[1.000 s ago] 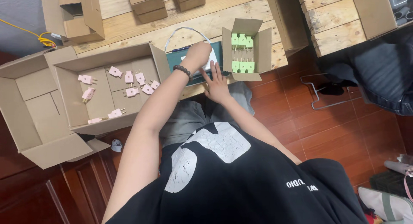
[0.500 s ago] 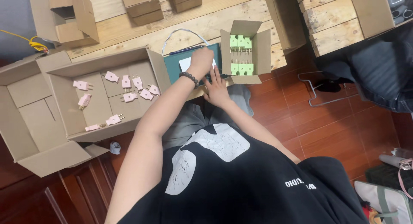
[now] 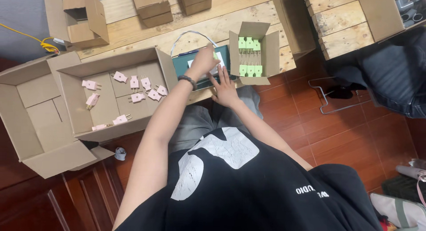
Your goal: The person picks up small pink electronic components from a large cardboard box, briefly turns them over in their hands, and places them into a smaller cardboard box. The person repeats this process multiple times, handling the components one at a time.
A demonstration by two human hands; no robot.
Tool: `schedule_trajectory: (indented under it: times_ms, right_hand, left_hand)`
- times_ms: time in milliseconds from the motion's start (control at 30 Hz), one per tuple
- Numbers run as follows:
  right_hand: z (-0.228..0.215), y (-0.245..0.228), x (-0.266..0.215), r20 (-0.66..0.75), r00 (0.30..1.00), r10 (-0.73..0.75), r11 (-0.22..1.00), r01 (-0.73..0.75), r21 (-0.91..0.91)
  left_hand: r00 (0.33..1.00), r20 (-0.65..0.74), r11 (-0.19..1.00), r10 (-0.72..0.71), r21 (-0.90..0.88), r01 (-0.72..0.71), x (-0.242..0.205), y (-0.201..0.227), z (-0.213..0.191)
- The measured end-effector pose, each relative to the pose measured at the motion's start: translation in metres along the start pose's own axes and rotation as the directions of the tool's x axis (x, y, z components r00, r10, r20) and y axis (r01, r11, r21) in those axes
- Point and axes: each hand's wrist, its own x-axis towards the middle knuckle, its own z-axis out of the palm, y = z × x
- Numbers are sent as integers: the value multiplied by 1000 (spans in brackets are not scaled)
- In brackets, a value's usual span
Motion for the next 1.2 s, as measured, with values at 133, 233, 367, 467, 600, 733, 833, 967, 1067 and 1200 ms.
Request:
schedule_trajectory:
  times_ms: [133, 233, 367, 467, 600, 733, 833, 967, 1067, 1200]
  right_hand:
    - [-7, -2, -1, 1, 1000, -7, 1000, 7, 24]
    - [-6, -2, -3, -9, 1000, -13, 1000, 14, 24]
    - [-7, -2, -3, -3, 1000, -14, 999, 14, 39]
    - [-6, -3, -4, -9, 1000, -20, 999, 20, 38]
    - [-5, -1, -3, -4, 1000, -18, 999, 18, 36]
    - [-3, -2, -3, -7, 1000, -15, 999, 16, 41]
    - [-2, -3, -4, -17, 1000, -16, 1000, 17, 22]
    - [-5, 1, -2, -8, 1000, -17, 1000, 17, 15]
    - [-3, -1, -4, -11, 1000, -17, 999, 17, 34]
    - [-1, 0, -2, -10, 1000, -26, 999, 26, 27]
  left_hand:
    - [1000, 23, 992, -16, -121, 18, -17, 1, -47]
    - [999, 47, 999, 14, -47, -11, 1, -34, -47]
    - [995, 88, 996, -41, -71, 47, -14, -36, -59]
    - [984, 166, 998, -57, -1, 58, -15, -43, -44]
    - [980, 197, 988, 3, 153, -33, -9, -45, -24]
    - [977, 196, 935, 79, 326, -141, 6, -47, 10]
    - [976, 180, 919, 119, 353, -177, 16, -47, 28]
    - [976, 158, 907, 148, 373, -198, 7, -37, 18]
    - [982, 84, 923, 172, 333, -190, 2, -54, 26]
    - [996, -87, 957, 22, 291, 5, -16, -55, 37]
